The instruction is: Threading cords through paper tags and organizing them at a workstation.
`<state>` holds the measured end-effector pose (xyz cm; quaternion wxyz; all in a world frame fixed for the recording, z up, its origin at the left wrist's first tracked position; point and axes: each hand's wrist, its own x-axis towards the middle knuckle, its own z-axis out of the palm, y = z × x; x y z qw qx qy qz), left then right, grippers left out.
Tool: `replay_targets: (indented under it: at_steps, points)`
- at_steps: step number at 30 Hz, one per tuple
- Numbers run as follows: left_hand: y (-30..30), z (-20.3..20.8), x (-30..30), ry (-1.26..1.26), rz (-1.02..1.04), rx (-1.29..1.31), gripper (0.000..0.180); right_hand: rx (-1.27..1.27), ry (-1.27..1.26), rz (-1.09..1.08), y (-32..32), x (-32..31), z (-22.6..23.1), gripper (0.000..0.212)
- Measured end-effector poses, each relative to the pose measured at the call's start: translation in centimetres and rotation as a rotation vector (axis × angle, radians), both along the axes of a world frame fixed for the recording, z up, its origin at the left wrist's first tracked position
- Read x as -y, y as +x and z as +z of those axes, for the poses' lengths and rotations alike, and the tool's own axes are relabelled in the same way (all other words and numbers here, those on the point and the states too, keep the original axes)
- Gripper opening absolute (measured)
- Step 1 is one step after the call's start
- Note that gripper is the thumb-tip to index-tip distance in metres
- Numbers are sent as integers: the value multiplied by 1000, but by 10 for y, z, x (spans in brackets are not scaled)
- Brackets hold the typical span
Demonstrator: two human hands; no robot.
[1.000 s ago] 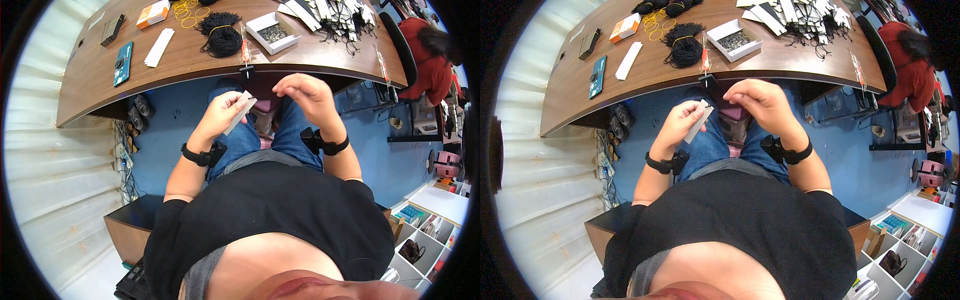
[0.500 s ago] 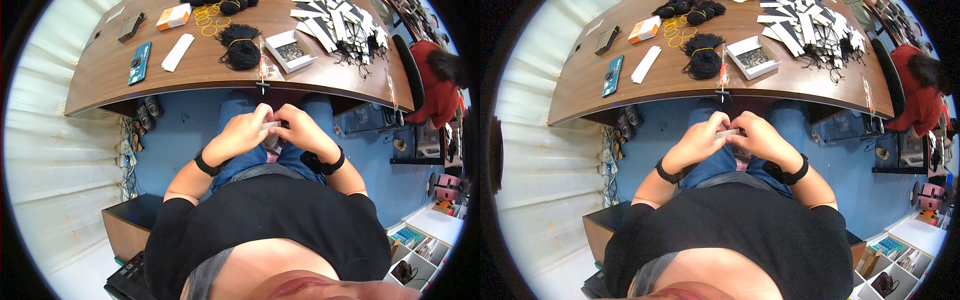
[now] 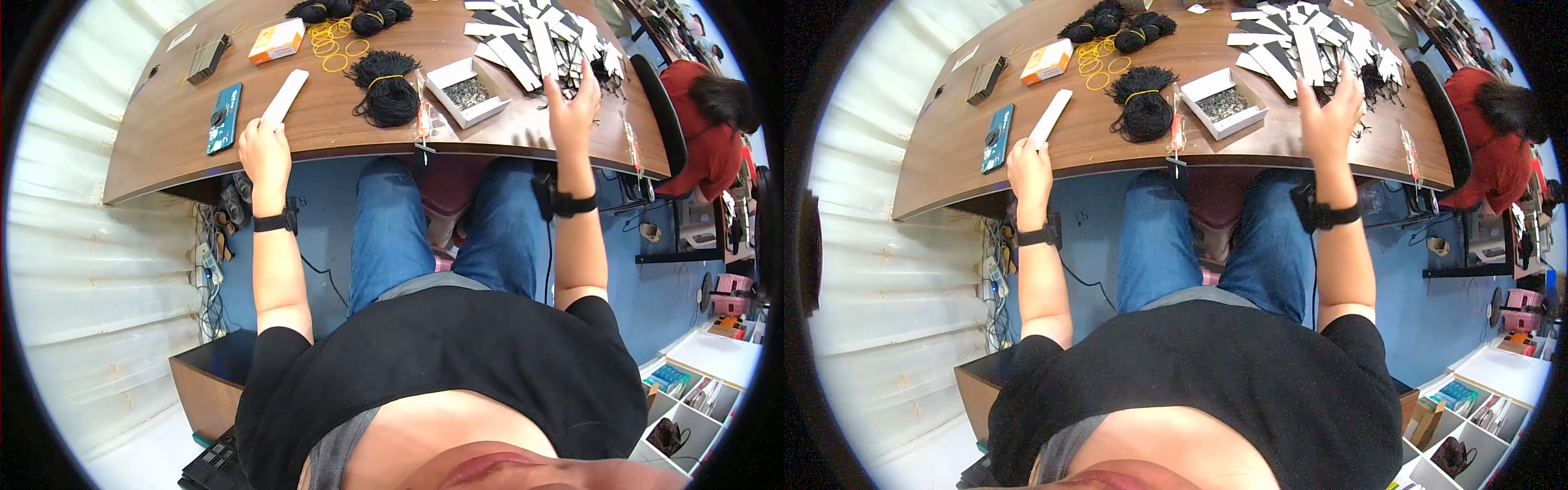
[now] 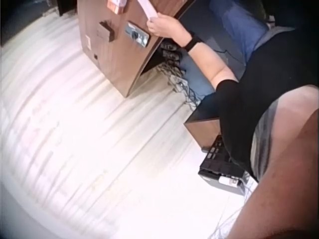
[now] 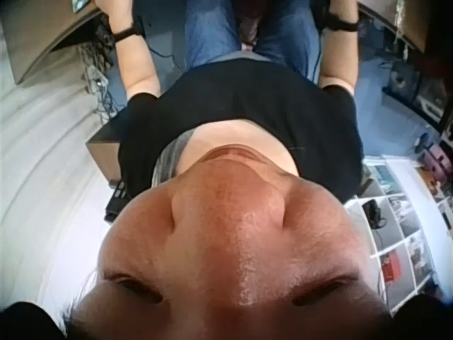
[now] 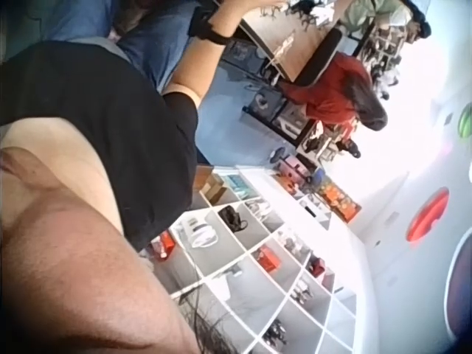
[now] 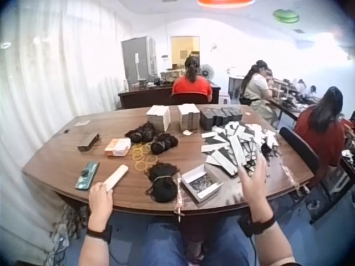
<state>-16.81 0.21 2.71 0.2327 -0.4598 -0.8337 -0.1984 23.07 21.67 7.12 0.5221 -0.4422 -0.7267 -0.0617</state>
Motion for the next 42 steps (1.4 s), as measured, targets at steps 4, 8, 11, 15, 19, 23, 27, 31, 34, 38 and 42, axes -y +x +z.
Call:
replay_targets:
  at_steps: [4,8,11,15,19,23,27,31,34,38,42]
  points:
    - [2,-3,3,143,-62,-24,28,-108,-70,281,-30,74,-8,51]
    - [-1,-1,4,177,-64,248,35,-45,-204,610,-52,136,-23,40]
    - [-14,-4,8,369,-148,560,44,-30,-246,776,-61,159,-26,39]
    - [11,4,13,597,-218,830,53,-77,-572,1033,-66,166,-31,44]
    - [85,19,24,759,-412,791,46,-229,-1026,1206,-77,172,-36,42]
    - [165,2,54,456,-764,566,54,-724,-1486,1302,-85,178,-24,37]
    - [188,-19,58,342,-856,749,62,-542,-1341,1128,-78,165,-61,23]
    - [174,-41,36,287,-752,1330,47,-171,-1299,942,-74,165,-77,22]
    - [173,-44,15,235,-763,1385,29,-182,-1316,910,-73,160,-82,22]
    - [173,-41,-7,160,-681,1316,16,-53,-1262,765,-69,150,-75,29]
    - [167,-41,-20,158,-585,1134,10,403,-615,371,-70,142,-27,31]
